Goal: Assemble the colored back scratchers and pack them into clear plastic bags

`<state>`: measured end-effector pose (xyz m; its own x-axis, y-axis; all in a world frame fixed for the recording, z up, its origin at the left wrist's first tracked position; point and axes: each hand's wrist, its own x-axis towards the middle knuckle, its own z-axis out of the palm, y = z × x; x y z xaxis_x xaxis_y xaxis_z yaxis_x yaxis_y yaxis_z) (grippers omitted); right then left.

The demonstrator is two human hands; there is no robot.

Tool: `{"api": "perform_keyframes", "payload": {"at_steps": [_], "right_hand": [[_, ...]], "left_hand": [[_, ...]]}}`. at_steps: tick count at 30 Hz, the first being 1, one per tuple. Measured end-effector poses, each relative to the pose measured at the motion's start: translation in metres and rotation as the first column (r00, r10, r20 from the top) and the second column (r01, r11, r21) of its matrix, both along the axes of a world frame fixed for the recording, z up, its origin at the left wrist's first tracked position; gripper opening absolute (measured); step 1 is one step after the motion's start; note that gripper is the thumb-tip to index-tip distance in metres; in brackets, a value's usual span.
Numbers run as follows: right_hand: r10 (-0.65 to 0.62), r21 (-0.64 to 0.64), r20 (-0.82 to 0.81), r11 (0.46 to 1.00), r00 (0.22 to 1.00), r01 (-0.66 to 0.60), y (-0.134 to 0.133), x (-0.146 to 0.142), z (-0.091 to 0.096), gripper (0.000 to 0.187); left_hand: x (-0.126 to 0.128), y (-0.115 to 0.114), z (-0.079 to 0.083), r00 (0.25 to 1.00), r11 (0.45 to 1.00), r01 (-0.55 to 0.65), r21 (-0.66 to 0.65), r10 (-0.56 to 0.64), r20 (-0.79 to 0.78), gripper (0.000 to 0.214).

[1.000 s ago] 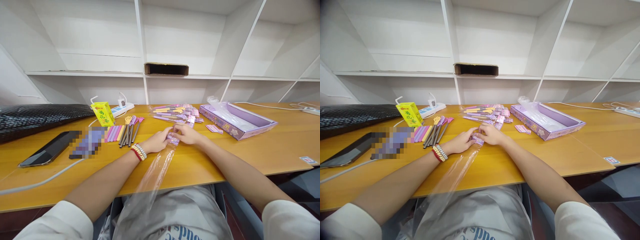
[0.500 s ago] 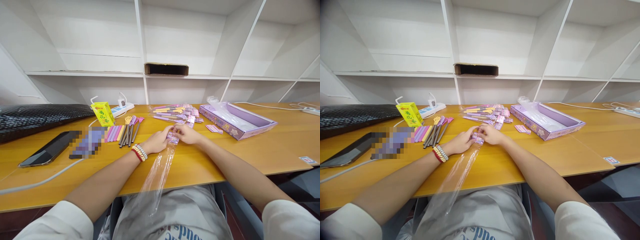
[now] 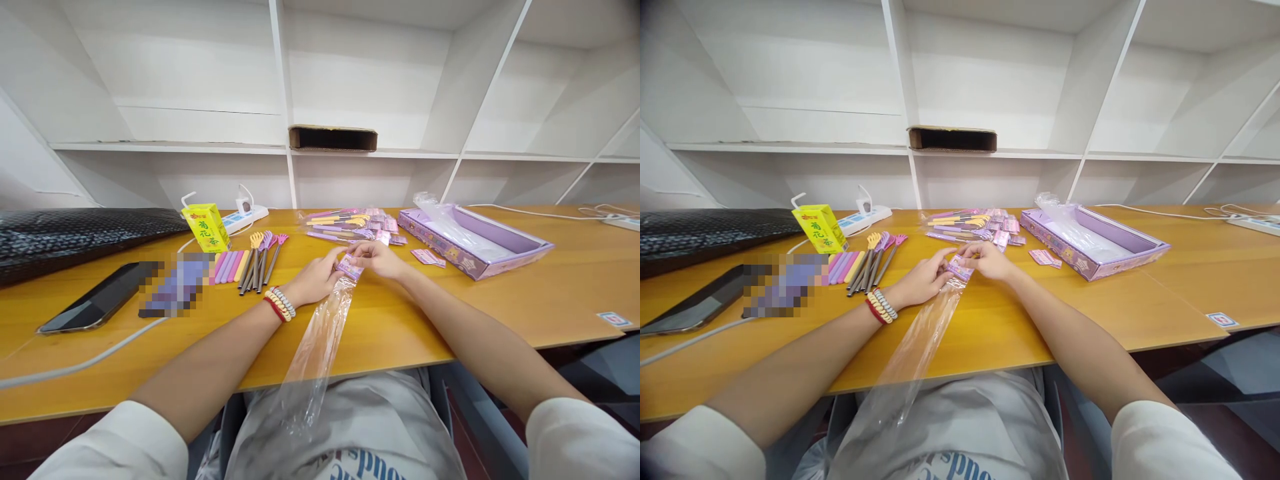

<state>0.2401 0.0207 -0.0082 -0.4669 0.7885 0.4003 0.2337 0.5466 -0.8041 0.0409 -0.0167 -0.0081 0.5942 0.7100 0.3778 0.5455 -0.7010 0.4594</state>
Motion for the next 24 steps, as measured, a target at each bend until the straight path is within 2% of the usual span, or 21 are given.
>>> {"api": "perform_keyframes", "payload": {"at_steps": [2, 3, 6, 7, 9, 12, 18, 22, 24], "right_hand": [[-0.098, -0.06, -0.174, 0.994, 0.98, 0.089, 0.004, 0.004, 0.003, 0.033], [-0.184, -0.091, -0.283, 0.982, 0.941, 0.164, 0.006, 0.007, 0.006, 0.035], [-0.433, -0.197, -0.559, 0.898, 0.707, 0.394, 0.013, 0.021, 0.014, 0.04], [-0.479, -0.228, -0.604, 0.87, 0.637, 0.438, 0.016, 0.026, 0.017, 0.041], [-0.524, -0.261, -0.646, 0.835, 0.555, 0.484, 0.02, 0.037, 0.02, 0.042], [-0.534, -0.257, -0.662, 0.821, 0.526, 0.509, 0.024, 0.051, 0.025, 0.042], [-0.575, -0.289, -0.598, 0.805, 0.559, 0.518, 0.025, 0.081, 0.035, 0.033], [-0.672, -0.335, -0.56, 0.718, 0.484, 0.61, 0.028, 0.103, 0.039, 0.02], [-0.712, -0.314, -0.521, 0.672, 0.47, 0.67, 0.029, 0.113, 0.038, 0.015]], "left_hand": [[-0.001, 0.001, -0.002, 1.0, 1.0, 0.006, -0.013, -0.006, -0.015, 0.052], [-0.002, 0.001, -0.003, 0.999, 1.0, 0.007, -0.018, -0.008, -0.031, 0.053], [-0.004, 0.003, -0.007, 0.996, 1.0, 0.002, -0.02, -0.004, -0.088, 0.053], [-0.004, 0.004, -0.008, 0.995, 1.0, -0.002, -0.02, 0.0, -0.099, 0.052], [-0.004, 0.004, -0.009, 0.994, 1.0, -0.011, -0.015, 0.009, -0.11, 0.05], [-0.004, 0.004, -0.009, 0.993, 1.0, -0.02, 0.006, 0.021, -0.116, 0.045], [-0.005, 0.005, -0.009, 0.99, 1.0, -0.007, 0.024, 0.011, -0.143, 0.041], [-0.005, 0.005, -0.009, 0.989, 1.0, 0.012, 0.028, -0.008, -0.146, 0.039], [-0.005, 0.005, -0.008, 0.99, 0.999, 0.021, 0.024, -0.017, -0.139, 0.038]]}}
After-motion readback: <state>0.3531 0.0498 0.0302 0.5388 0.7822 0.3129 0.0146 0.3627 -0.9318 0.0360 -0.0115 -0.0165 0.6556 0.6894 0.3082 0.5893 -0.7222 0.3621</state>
